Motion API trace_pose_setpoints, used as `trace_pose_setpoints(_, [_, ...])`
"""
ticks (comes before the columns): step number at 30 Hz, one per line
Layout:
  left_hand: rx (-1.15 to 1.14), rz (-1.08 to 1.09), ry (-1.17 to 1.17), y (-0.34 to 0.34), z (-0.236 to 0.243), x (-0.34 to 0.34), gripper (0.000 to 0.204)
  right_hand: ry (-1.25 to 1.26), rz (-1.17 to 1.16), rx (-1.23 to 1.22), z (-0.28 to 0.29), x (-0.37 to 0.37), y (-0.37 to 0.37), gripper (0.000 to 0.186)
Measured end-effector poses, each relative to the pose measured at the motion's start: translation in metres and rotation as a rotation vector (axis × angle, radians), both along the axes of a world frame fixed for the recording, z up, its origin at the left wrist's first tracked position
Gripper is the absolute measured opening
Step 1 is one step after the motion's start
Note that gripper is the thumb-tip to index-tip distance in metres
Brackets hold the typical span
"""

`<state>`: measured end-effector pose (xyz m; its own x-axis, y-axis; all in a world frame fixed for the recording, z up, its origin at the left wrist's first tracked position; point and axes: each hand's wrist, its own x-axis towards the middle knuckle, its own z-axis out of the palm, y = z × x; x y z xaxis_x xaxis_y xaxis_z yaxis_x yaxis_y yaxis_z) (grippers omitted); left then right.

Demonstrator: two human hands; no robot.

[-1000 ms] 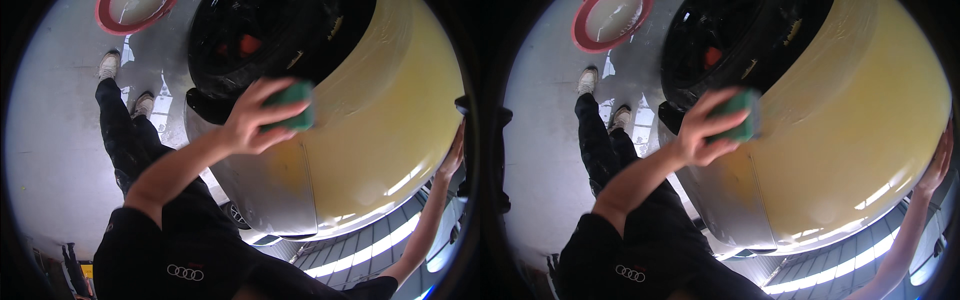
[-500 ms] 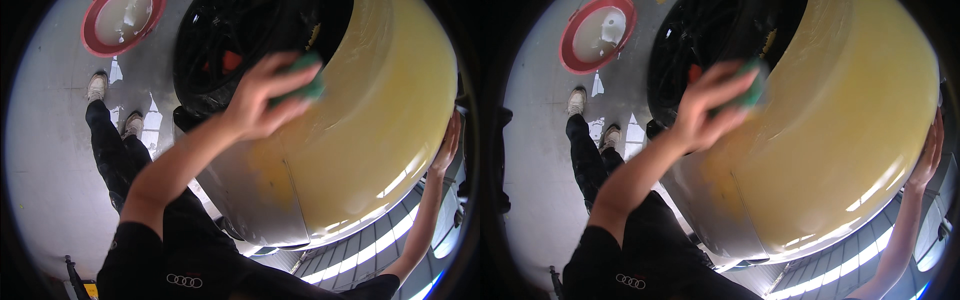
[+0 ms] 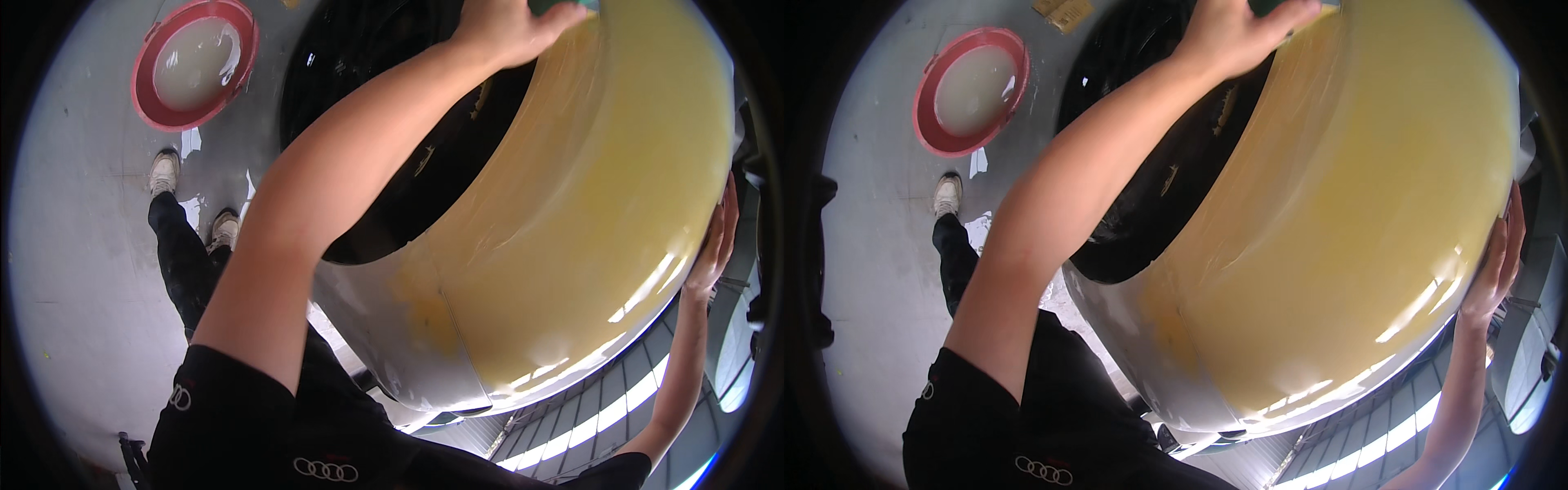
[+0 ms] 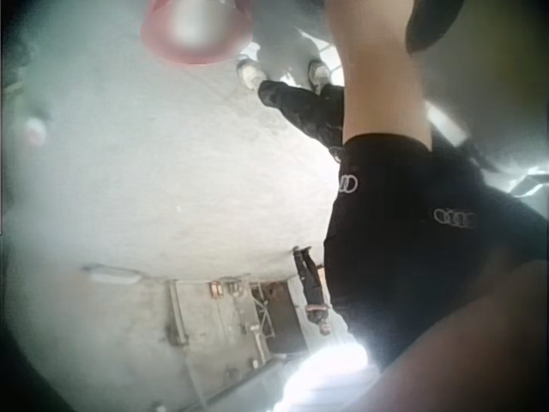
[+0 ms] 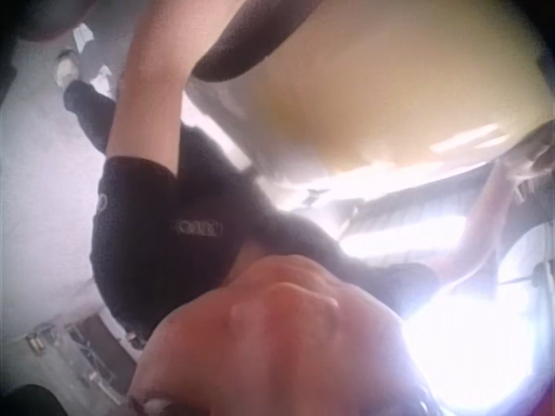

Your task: The person sands a yellowed section of a white car's front fender using a green sanding block and water from a red bucket. They repeatedly dip the block, sand the panel, and wipe the surface with a yellow sponge.

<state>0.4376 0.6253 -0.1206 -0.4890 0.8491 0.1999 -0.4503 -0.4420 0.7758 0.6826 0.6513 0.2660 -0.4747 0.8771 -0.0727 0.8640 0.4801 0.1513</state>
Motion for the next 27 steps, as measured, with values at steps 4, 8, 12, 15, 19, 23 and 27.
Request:
trace_pose_setpoints(4, [-0.059,-0.058,0.089,-0.140,-0.009,0.023,0.053,-0.018,-0.001,0.014,-0.005,-0.004,-0.005,0.058])
trace_pose_setpoints(8, [-0.118,-0.119,0.200,-0.169,-0.013,0.017,0.051,-0.219,0.259,0.039,-0.002,-0.003,-0.004,0.057])
trace_pose_setpoints(12, [-0.316,-0.335,-0.317,-0.036,-0.012,0.000,0.049,-0.329,0.459,-0.017,0.003,-0.003,-0.003,0.055])
trace_pose_setpoints(15, [-0.387,-0.530,-0.697,-0.080,0.004,0.006,0.053,-0.221,0.298,-0.073,0.005,-0.008,-0.002,0.060])
trace_pose_setpoints(19, [-0.395,-0.495,-0.765,-0.094,0.023,0.003,0.053,-0.492,0.646,0.026,0.002,-0.019,-0.002,0.070])
trace_pose_setpoints(23, [-0.480,-0.581,-1.015,0.052,0.000,-0.014,0.057,-0.534,0.683,0.053,0.000,-0.028,-0.001,0.072])
trace_pose_setpoints(27, [-0.762,-0.874,-0.907,-0.076,0.018,-0.010,0.056,-0.590,0.694,0.003,0.005,-0.029,0.000,0.070])
